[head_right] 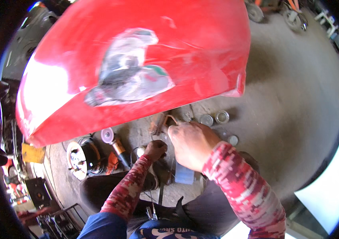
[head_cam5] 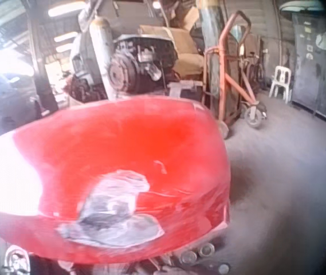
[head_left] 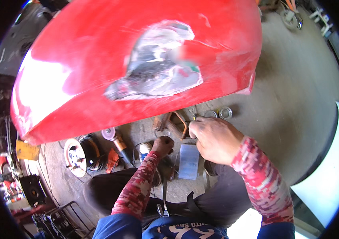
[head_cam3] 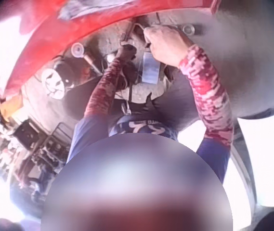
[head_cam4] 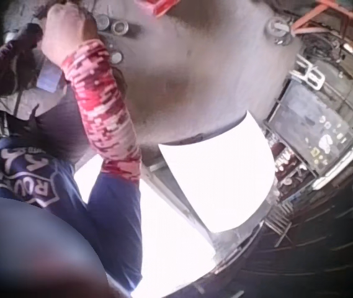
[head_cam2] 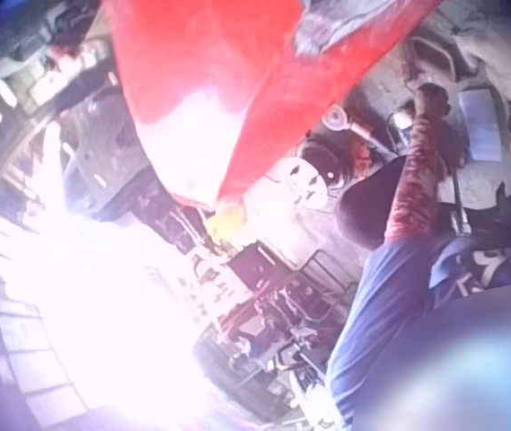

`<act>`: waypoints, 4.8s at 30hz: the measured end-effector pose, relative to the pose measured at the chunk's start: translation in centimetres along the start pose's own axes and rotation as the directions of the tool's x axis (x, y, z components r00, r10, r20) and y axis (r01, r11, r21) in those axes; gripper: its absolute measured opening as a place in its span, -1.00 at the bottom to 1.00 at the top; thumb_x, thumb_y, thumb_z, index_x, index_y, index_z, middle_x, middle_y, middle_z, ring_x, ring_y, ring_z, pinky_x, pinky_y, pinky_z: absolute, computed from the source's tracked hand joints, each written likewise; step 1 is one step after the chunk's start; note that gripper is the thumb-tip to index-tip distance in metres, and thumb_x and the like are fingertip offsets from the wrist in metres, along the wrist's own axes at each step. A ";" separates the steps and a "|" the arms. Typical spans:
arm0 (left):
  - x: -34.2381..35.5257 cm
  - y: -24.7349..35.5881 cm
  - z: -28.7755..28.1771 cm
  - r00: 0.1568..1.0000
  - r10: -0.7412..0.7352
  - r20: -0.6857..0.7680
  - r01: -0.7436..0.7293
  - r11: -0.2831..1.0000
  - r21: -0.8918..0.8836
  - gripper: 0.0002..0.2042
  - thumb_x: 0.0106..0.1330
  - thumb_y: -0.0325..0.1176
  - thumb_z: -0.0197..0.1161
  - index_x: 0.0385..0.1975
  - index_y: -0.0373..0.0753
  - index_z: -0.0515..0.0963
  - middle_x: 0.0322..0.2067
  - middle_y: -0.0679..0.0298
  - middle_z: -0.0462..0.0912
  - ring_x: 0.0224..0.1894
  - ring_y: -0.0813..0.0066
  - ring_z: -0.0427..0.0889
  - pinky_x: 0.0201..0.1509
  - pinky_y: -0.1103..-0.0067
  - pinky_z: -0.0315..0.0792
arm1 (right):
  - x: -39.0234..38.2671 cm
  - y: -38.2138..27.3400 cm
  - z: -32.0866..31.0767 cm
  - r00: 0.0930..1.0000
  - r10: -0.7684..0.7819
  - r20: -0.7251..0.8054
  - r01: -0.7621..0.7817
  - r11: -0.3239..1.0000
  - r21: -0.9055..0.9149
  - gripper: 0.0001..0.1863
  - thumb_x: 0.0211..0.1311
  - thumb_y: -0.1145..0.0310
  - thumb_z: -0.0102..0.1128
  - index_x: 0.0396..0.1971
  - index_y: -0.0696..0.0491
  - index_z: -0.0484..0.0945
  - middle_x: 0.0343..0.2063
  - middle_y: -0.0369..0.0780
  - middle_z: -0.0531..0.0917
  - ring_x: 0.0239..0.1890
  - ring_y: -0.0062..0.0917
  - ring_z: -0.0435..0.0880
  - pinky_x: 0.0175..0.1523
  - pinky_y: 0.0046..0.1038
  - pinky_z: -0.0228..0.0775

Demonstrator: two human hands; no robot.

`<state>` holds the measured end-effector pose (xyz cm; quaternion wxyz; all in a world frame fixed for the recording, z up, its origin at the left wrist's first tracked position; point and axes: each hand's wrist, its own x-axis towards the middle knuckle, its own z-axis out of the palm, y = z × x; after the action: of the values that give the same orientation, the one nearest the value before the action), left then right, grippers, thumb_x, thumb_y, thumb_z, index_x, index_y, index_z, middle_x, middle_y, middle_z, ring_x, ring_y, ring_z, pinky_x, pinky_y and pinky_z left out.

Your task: The person is repairing a red car bumper by applying filler to a damaged area, grinding it smooth, and then applying more filler. The person uses a putty knife, angle grinder, and filler can.

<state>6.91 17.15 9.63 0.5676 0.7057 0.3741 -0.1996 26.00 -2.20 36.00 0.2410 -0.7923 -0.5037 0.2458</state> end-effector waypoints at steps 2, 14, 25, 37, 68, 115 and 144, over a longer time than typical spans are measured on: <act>-5.1 4.7 -2.7 0.982 0.149 0.117 -0.170 0.967 0.191 -0.77 0.40 -0.28 0.34 -0.20 -0.36 0.73 -0.39 0.16 0.80 -0.42 0.46 0.76 -0.28 0.46 0.65 | 1.3 -1.9 1.2 0.998 -0.012 -0.055 0.013 1.000 0.018 -0.88 0.29 0.43 0.14 -0.27 0.14 0.59 -0.31 -0.02 0.72 -0.17 -0.04 0.74 -0.02 -0.06 0.57; -26.0 20.7 -11.5 0.682 0.728 -0.070 -0.631 0.635 0.446 -0.86 0.34 -0.47 0.38 -0.19 -0.39 0.68 -0.38 0.05 0.74 -0.37 0.28 0.76 -0.21 0.43 0.61 | 1.9 -7.4 3.4 0.965 0.022 0.263 -0.231 0.551 0.802 -0.57 0.48 -0.01 0.34 -0.15 0.11 0.84 -0.40 -0.21 0.85 -0.50 -0.66 0.67 -0.35 -0.51 0.51; -19.8 19.0 -9.9 0.672 0.739 -0.045 -0.691 0.649 0.318 -0.87 0.38 -0.49 0.35 -0.16 -0.37 0.72 -0.29 0.07 0.75 -0.29 0.32 0.77 -0.15 0.42 0.61 | 0.9 -3.1 3.4 0.948 0.010 0.318 -0.312 0.237 0.920 -0.52 0.57 0.06 -0.09 0.01 0.09 0.71 -0.33 -0.23 0.78 -0.54 -0.74 0.47 -0.49 -0.65 0.22; -20.4 18.9 -9.9 0.735 0.670 -0.105 -0.664 0.742 0.092 -0.79 0.45 -0.49 0.33 0.01 -0.39 0.70 -0.23 0.18 0.78 -0.21 0.55 0.69 -0.06 0.49 0.61 | 1.9 -4.4 2.7 0.995 0.074 0.067 -0.093 0.455 0.886 -0.33 0.39 0.59 0.32 0.47 0.15 0.34 -0.07 -0.28 0.69 -0.07 -0.68 0.65 0.12 -0.54 0.54; -19.2 19.3 -8.4 0.685 0.661 -0.306 -0.728 0.631 -0.268 -0.88 0.57 -0.39 0.31 -0.17 -0.32 0.62 -0.34 0.39 0.68 -0.32 0.70 0.57 -0.20 0.66 0.46 | 0.3 -5.4 1.3 0.998 0.040 -0.049 0.036 0.277 0.960 -0.70 0.50 0.43 0.30 0.14 0.19 0.59 -0.22 -0.34 0.72 -0.14 -0.71 0.69 -0.06 -0.59 0.56; -18.3 19.5 -6.7 0.378 0.885 -0.272 -0.850 0.448 0.276 -0.83 0.33 -0.46 0.27 -0.18 -0.37 0.48 -0.30 -0.11 0.64 -0.21 -0.18 0.68 -0.12 0.17 0.55 | 0.0 -5.5 2.8 0.945 0.118 -0.305 0.152 0.668 0.729 -0.77 0.39 0.52 0.28 0.00 0.21 0.65 -0.23 -0.31 0.72 -0.31 -0.75 0.66 -0.24 -0.62 0.54; -20.1 20.2 -8.3 0.496 0.799 -0.338 -0.861 0.503 -0.074 -0.80 0.28 -0.51 0.36 -0.12 -0.33 0.62 -0.29 0.11 0.65 -0.21 0.29 0.71 -0.05 0.39 0.58 | 1.2 -7.7 1.3 0.966 0.252 -0.060 -0.058 0.437 0.897 -0.77 0.49 0.23 0.30 -0.27 0.08 0.75 -0.50 -0.47 0.62 -0.56 -0.86 0.41 -0.47 -0.68 0.17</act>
<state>8.06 17.48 39.28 0.6170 0.7454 0.0765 0.2403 20.40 1.94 39.67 0.6411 -0.6108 -0.2009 0.4189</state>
